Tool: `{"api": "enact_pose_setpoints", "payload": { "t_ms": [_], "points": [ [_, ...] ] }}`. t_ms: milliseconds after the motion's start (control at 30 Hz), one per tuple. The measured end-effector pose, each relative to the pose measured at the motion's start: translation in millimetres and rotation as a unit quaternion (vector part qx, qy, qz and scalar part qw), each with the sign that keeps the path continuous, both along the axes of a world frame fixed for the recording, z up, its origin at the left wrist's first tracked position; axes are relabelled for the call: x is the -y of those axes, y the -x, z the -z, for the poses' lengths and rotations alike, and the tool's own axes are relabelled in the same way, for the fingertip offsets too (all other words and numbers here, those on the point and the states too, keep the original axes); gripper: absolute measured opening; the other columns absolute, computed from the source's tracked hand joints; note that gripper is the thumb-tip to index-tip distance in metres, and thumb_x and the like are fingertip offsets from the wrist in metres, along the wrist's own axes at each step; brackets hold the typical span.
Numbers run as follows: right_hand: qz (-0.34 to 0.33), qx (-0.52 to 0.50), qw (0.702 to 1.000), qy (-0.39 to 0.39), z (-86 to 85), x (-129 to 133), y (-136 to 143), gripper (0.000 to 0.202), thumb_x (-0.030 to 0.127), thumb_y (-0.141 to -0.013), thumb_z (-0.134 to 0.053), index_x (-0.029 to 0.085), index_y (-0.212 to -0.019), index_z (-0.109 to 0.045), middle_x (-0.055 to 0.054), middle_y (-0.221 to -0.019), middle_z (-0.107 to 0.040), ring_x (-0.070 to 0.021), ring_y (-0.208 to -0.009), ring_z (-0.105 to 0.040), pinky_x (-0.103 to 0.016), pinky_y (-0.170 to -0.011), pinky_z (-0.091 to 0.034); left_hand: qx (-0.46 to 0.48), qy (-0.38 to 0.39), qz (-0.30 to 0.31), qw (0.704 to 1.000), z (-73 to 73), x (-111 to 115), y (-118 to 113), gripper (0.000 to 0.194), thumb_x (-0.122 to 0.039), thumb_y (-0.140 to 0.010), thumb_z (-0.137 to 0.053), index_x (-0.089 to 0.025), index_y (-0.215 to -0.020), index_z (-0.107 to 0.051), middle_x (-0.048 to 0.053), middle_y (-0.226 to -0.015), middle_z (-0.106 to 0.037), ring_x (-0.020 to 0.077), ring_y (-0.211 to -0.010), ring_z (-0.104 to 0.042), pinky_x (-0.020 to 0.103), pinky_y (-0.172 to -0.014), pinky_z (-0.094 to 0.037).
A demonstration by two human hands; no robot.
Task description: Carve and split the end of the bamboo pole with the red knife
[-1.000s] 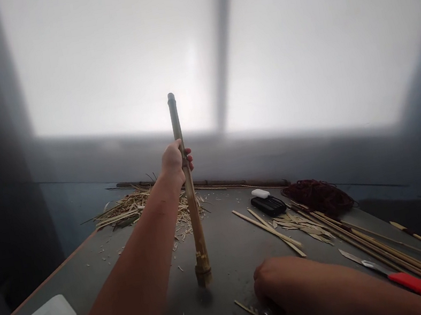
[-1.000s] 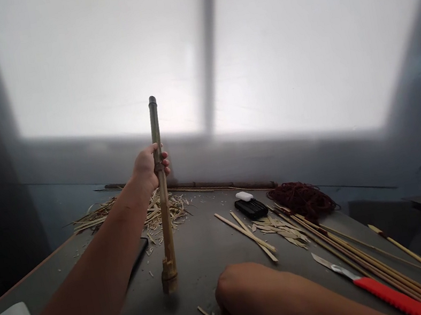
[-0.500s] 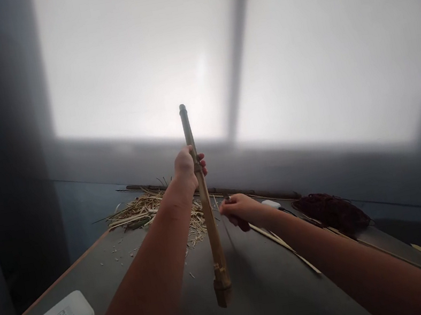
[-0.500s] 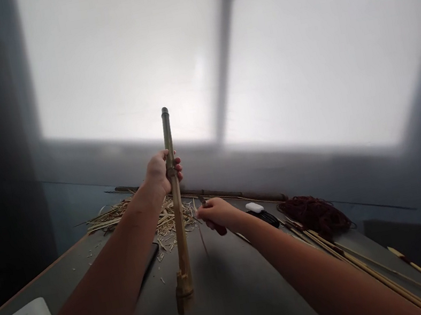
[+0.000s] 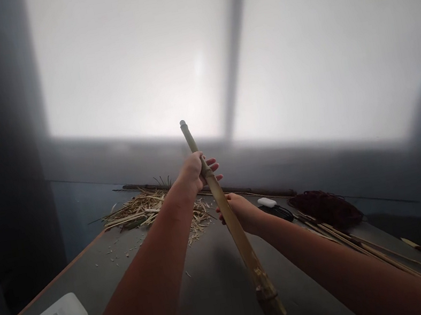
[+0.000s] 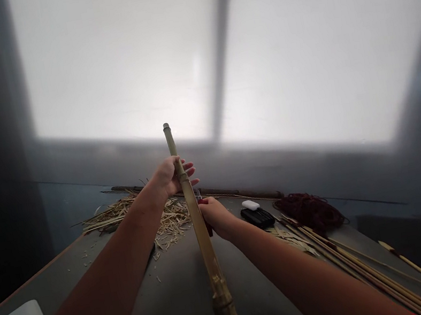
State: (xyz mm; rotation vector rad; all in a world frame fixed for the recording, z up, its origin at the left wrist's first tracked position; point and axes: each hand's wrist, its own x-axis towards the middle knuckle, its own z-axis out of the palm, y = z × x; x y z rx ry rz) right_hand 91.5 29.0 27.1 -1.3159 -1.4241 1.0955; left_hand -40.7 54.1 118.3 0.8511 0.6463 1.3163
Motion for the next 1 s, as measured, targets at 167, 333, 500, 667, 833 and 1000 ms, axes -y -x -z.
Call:
{"api": "enact_pose_setpoints", "payload": {
  "t_ms": [167,333,500,667,833,1000],
  "points": [
    [0.104,-0.084,0.991,-0.029,-3.7,49.9,-54.7,0.025,0.031,-0.084,-0.061,0.02,-0.106,-0.056,0.001,-0.075,-0.058,-0.0105,-0.054,-0.057,-0.022,-0.047,-0.047,-0.05,0.02,0.025,0.998,19.6,6.4,-25.9,0.003,-0.018,-0.089,-0.052,-0.016,-0.088,-0.05,0.003,-0.072,-0.053,0.0167,-0.059,-0.059,0.042,-0.06,-0.058],
    [0.123,-0.106,0.986,-0.032,-14.2,81.9,-86.4,0.03,0.018,-0.072,-0.06,0.016,-0.102,-0.06,0.003,-0.059,-0.055,-0.0103,-0.045,-0.051,-0.021,-0.039,-0.041,-0.207,0.056,-0.036,0.976,73.1,18.6,-47.5,0.013,-0.019,-0.083,-0.062,-0.018,-0.084,-0.048,0.0,-0.065,-0.05,0.0159,-0.056,-0.056,0.033,-0.055,-0.053],
    [0.097,-0.116,0.988,-0.001,-14.6,105.3,-82.8,0.057,0.018,-0.069,-0.071,0.019,-0.122,-0.049,-0.007,-0.098,-0.068,-0.0187,-0.07,-0.07,-0.028,-0.056,-0.057,-0.367,0.025,-0.027,0.929,126.4,29.2,-57.8,0.027,-0.022,-0.065,-0.077,-0.019,-0.073,-0.051,0.007,-0.065,-0.058,0.0277,-0.07,-0.062,0.033,-0.055,-0.047],
    [0.086,-0.041,0.995,-0.02,-11.3,121.0,-79.3,0.034,0.028,-0.068,-0.076,0.019,-0.091,-0.053,-0.007,-0.09,-0.069,-0.0211,-0.07,-0.071,-0.022,-0.043,-0.049,-0.493,-0.059,-0.001,0.868,142.3,31.8,-57.1,0.033,-0.03,-0.063,-0.075,-0.021,-0.084,-0.051,0.013,-0.086,-0.065,0.0309,-0.073,-0.066,0.035,-0.056,-0.048],
    [0.023,0.027,0.999,-0.028,-17.0,132.1,-83.2,0.031,0.036,-0.067,-0.078,0.017,-0.087,-0.062,-0.009,-0.089,-0.073,-0.0229,-0.079,-0.07,-0.025,-0.051,-0.052,-0.57,-0.152,-0.035,0.807,133.7,40.6,-51.1,0.033,-0.029,-0.062,-0.077,-0.02,-0.091,-0.063,0.016,-0.115,-0.058,0.0328,-0.101,-0.061,0.038,-0.085,-0.047],
    [0.005,-0.011,0.998,-0.055,-20.4,132.2,-86.7,0.046,0.035,-0.062,-0.082,0.016,-0.102,-0.067,-0.005,-0.081,-0.072,-0.0184,-0.069,-0.066,-0.03,-0.061,-0.053,-0.589,-0.196,-0.002,0.784,135.9,42.7,-53.0,0.025,-0.033,-0.071,-0.07,-0.024,-0.094,-0.07,0.012,-0.111,-0.056,0.0291,-0.104,-0.059,0.037,-0.094,-0.044]
  ]
}}
